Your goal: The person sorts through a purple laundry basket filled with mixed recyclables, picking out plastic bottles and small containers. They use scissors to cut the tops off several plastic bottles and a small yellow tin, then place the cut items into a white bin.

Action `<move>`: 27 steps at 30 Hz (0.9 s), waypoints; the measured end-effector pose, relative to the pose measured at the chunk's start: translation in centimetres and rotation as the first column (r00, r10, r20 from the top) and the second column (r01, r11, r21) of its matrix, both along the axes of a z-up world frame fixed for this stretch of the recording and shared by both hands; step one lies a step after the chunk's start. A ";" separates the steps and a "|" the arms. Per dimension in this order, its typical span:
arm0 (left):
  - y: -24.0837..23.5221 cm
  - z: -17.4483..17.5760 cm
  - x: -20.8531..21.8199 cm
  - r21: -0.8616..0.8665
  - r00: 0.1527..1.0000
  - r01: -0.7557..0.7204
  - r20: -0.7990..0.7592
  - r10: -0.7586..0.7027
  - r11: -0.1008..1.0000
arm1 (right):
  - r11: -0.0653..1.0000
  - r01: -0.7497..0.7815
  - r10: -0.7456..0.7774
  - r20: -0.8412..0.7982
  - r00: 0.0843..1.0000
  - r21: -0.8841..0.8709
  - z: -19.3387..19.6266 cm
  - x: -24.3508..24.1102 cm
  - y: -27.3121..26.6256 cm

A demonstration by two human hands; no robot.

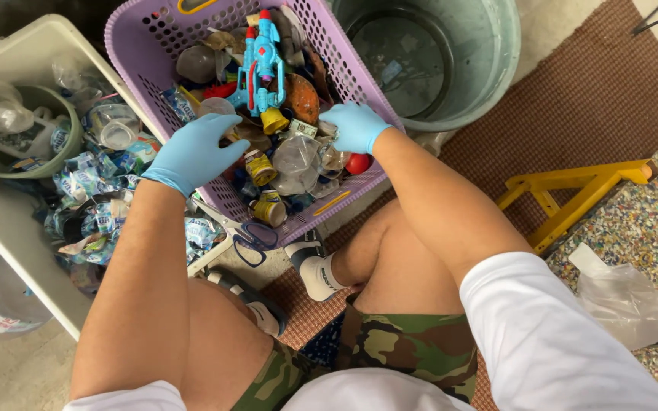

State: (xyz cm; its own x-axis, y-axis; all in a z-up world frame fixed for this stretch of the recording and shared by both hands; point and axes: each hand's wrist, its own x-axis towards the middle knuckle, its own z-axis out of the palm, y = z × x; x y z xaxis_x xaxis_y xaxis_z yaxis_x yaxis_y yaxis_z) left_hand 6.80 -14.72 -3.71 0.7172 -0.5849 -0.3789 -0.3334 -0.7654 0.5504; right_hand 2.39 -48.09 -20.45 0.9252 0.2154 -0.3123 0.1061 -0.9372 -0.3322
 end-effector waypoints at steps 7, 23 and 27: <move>-0.8 -1.5 -1.1 0.027 0.990 0.051 -0.130 -0.047 0.998 | 0.872 -0.287 0.207 -0.232 0.950 -0.396 -3.5 -0.4 0.3; 0.2 -0.8 -1.2 0.036 0.994 0.072 -0.083 -0.069 0.997 | 0.940 -0.186 0.110 -0.264 0.958 -0.286 1.4 1.2 2.9; 1.2 0.5 -1.7 0.020 0.998 0.044 0.041 -0.045 0.999 | 0.950 0.147 -0.107 -0.153 0.982 0.277 9.3 1.5 5.4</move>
